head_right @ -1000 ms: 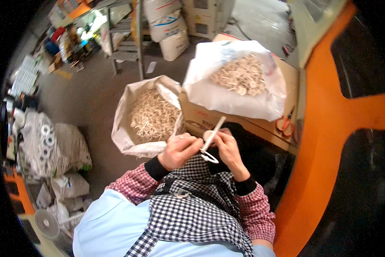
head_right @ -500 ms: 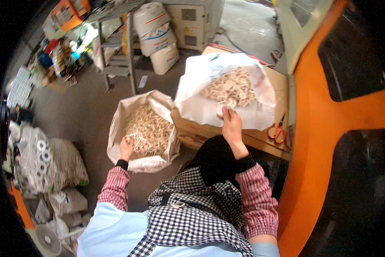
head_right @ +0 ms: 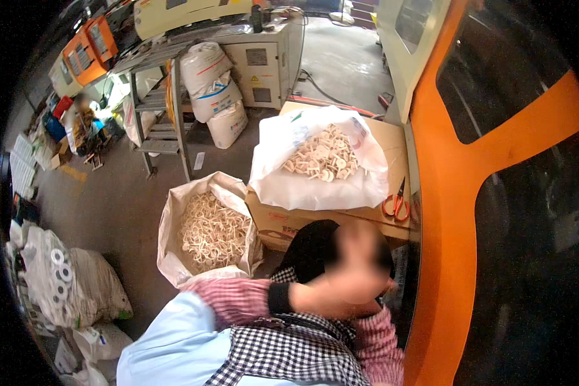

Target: The person sits on the floor and repeatedly picks up small white plastic components from a bag, separates them, and places them into a machine. They also handle a small container of metal parts and insert them into the machine. The person continues this cycle of picking, separating, and inserting parts throughout the video.

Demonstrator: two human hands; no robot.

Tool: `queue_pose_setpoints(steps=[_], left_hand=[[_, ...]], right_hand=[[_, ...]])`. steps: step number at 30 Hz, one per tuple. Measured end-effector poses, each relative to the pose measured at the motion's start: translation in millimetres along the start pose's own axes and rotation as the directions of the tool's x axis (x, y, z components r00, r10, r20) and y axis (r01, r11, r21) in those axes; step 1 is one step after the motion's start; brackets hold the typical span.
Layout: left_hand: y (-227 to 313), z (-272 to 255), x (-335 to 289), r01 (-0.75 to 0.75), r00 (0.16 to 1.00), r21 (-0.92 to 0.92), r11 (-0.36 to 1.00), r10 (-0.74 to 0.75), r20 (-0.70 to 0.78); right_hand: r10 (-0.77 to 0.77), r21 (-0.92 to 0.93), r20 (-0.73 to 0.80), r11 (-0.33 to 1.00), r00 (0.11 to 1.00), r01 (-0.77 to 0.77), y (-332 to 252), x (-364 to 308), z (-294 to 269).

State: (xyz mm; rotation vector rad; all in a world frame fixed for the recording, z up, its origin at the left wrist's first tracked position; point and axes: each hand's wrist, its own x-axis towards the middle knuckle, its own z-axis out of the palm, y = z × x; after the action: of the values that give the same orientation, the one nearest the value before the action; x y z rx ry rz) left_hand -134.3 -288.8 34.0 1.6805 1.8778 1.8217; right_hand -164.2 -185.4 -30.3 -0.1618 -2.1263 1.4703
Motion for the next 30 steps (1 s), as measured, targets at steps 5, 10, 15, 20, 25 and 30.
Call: queue_pose_setpoints(steps=[5,10,15,20,25,30], left_hand=[[138,126,63,-0.502,0.680,-0.693,0.517,0.731,0.053],[228,197,33,-0.231,0.600,-0.919,0.318,0.790,0.123],[220,197,58,0.141,0.418,-0.810,0.569,0.708,0.570],[216,204,70,0.089,0.433,-0.797,0.597,0.698,0.571],[194,172,86,0.122,0.448,-0.719,0.684,0.608,0.655],[156,124,111,-0.007,0.689,-0.510,0.860,0.373,0.621]], right_hand=[[0.392,-0.325,0.066,0.878,0.918,-0.351,2,-93,-71],[0.396,-0.300,0.170,0.893,0.902,-0.336,-23,-126,-121],[0.374,-0.261,0.235,0.913,0.897,-0.312,-55,-144,-152],[0.344,-0.250,0.276,0.927,0.898,-0.278,-85,-154,-183],[0.316,-0.247,0.343,0.939,0.885,-0.240,-104,-169,-187],[0.261,-0.256,0.458,0.954,0.850,-0.155,-118,-167,-185]])
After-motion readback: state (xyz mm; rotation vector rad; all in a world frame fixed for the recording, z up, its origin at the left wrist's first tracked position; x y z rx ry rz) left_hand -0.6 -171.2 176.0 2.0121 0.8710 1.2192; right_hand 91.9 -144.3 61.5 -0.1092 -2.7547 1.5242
